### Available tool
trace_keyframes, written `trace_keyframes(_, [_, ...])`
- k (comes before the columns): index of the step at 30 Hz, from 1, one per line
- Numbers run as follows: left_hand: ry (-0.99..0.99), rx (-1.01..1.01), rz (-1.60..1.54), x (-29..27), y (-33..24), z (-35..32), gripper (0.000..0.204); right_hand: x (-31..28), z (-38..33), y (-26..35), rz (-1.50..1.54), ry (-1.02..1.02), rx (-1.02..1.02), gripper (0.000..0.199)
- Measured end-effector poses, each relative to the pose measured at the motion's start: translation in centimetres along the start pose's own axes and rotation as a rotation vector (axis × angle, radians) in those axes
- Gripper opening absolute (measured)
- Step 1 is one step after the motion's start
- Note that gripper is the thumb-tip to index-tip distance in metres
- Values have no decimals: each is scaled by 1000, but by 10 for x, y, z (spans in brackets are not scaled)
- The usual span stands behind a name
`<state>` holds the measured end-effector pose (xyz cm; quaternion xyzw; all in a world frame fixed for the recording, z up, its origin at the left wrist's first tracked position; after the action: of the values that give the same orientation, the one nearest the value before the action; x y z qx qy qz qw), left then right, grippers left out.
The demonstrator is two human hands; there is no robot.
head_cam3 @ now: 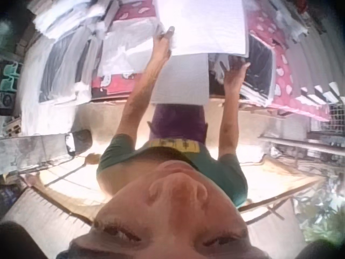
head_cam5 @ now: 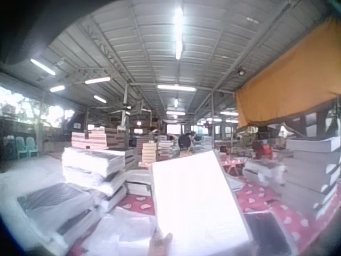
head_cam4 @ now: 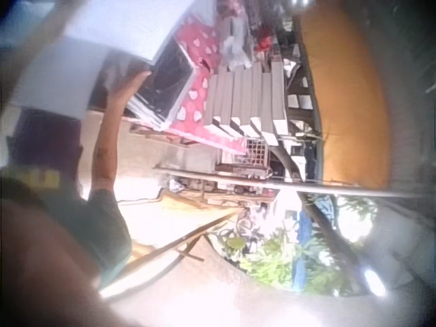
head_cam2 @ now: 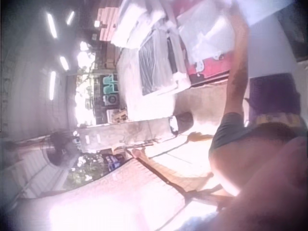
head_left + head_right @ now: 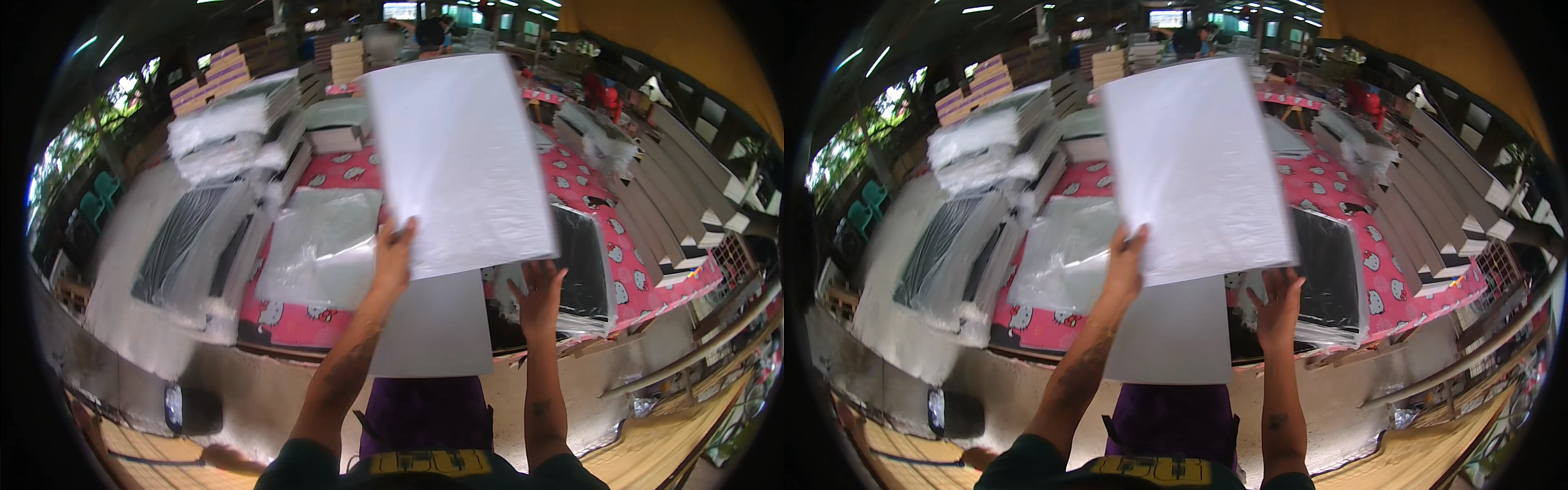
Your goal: The person packages black rectangular items into plastic sleeves. They place each item into a bag, seal the bag by hand, and then place the wrapped items into a larger pile.
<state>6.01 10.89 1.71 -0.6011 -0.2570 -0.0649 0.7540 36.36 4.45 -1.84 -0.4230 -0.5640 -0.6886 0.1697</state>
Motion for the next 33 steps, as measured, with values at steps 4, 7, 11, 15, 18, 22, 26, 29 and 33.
trace_keyframes(4, [324,-19,413,106,35,-43,42,-24,60,33,168,-94,-178,34])
trace_keyframes(7, [521,-342,141,108,84,-105,41,-52,72,67,183,-217,-365,29])
trace_keyframes(11, [562,-104,415,22,72,-106,21,-105,60,85,18,-421,-591,27])
trace_keyframes(15, [273,568,1344,-103,-17,-47,38,-142,40,97,-165,-548,-656,30])
trace_keyframes(18, [20,869,2009,-167,-68,-37,38,-156,33,100,-382,-611,-587,45])
trace_keyframes(22, [28,623,1726,-207,-92,-9,16,-103,-10,130,-935,-921,-714,57])
trace_keyframes(26, [-63,526,1065,-106,-100,-28,12,14,-39,6,-810,262,-322,35])
trace_keyframes(29, [36,436,894,-36,-82,-46,20,103,-117,-94,-563,1021,381,39])
trace_keyframes(33, [250,373,931,-11,-67,-55,34,90,-34,-83,-186,286,272,52])
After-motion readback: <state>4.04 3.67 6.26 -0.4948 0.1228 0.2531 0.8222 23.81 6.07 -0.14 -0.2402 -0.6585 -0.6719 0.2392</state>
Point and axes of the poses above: each hand's wrist, its own z-axis towards the middle knuckle, its own x-axis out of the palm, y = z × x, the point moved 7 cm from there along z, towards the middle knuckle, and after that the axes turned 3 degrees about -y, right-handed, at the moved point
